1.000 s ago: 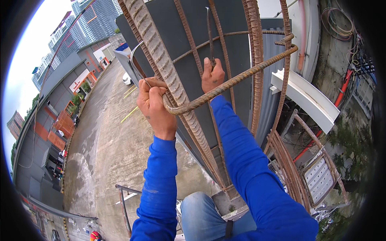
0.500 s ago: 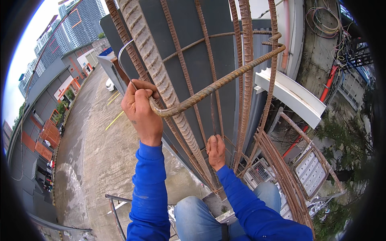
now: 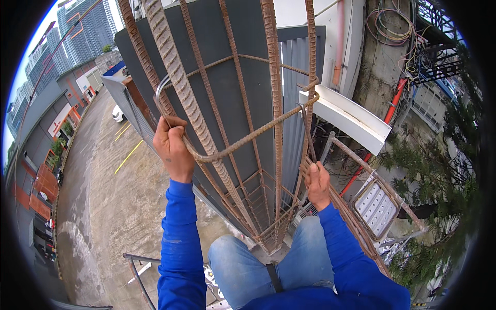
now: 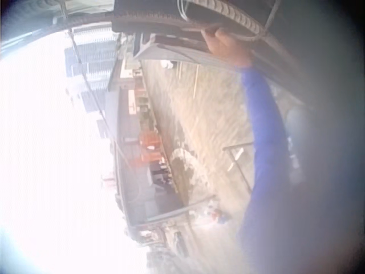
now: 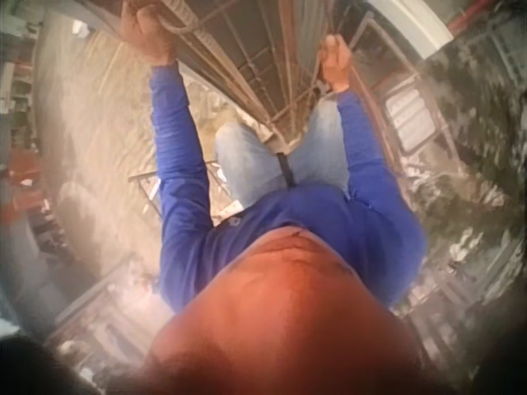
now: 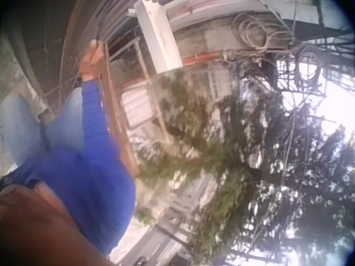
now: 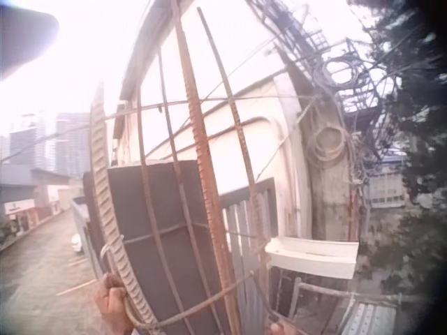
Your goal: The person is assembling a rebar cage on a construction site. They lift and position vertical rebar rods, then secure them by wrapping and twisting wire ties around the intersections using pliers. The person works on a metal scaffolding platform, occasionally adjusting their footing.
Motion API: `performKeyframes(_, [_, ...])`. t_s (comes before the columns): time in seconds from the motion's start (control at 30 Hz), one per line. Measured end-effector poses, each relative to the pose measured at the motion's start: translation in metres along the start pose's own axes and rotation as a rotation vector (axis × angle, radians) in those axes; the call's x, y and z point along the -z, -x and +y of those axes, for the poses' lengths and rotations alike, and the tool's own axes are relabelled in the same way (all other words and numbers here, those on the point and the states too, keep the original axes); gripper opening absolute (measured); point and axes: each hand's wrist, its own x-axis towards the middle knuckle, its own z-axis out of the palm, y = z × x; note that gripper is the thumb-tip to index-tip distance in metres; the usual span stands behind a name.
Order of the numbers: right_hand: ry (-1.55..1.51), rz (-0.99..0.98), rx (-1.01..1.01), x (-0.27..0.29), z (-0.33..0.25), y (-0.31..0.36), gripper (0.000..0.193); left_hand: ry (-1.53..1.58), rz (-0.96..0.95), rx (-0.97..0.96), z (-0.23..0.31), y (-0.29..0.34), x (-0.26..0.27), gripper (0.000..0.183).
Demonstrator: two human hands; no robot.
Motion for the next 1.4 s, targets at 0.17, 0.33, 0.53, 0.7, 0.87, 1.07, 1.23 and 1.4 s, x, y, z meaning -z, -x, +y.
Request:
performKeyframes(0.17, [-0.119,0.042,0.169,-0.013,-0.07,-0.015,0.049,0.052,0.087,-0.028,-0.011,0.006,0.001,0.015])
performKeyframes(0.33, [-0.096,0.13,0.265,-0.02,-0.037,-0.026,0.05,0.153,0.126,0.015,-0.014,0.009,-0.003,0.014])
performKeyframes(0.53, [-0.317,0.11,0.053,-0.029,-0.007,0.039,0.053,0.168,0.137,0.02,-0.024,0.035,-0.006,0.013])
performKeyframes(0.7, [-0.159,-0.058,0.052,-0.039,0.038,0.113,0.053,0.24,0.077,0.086,-0.018,0.037,-0.006,0.014])
performKeyframes(0.87, [0.024,-0.185,-0.204,-0.128,0.061,0.058,0.052,0.285,0.072,0.098,-0.02,0.038,-0.004,0.017])
performKeyframes(1.07, [-0.165,0.097,0.088,-0.248,-0.012,-0.155,0.054,0.241,0.121,0.082,-0.012,0.035,-0.009,0.013])
performKeyframes(1.23, [0.081,0.077,0.066,-0.262,0.064,-0.134,0.059,0.215,0.117,0.142,-0.009,0.046,-0.002,0.014])
performKeyframes(1.4, [0.004,0.08,0.129,-0.276,0.028,-0.138,0.058,0.203,0.118,0.154,-0.011,0.049,0.009,0.016])
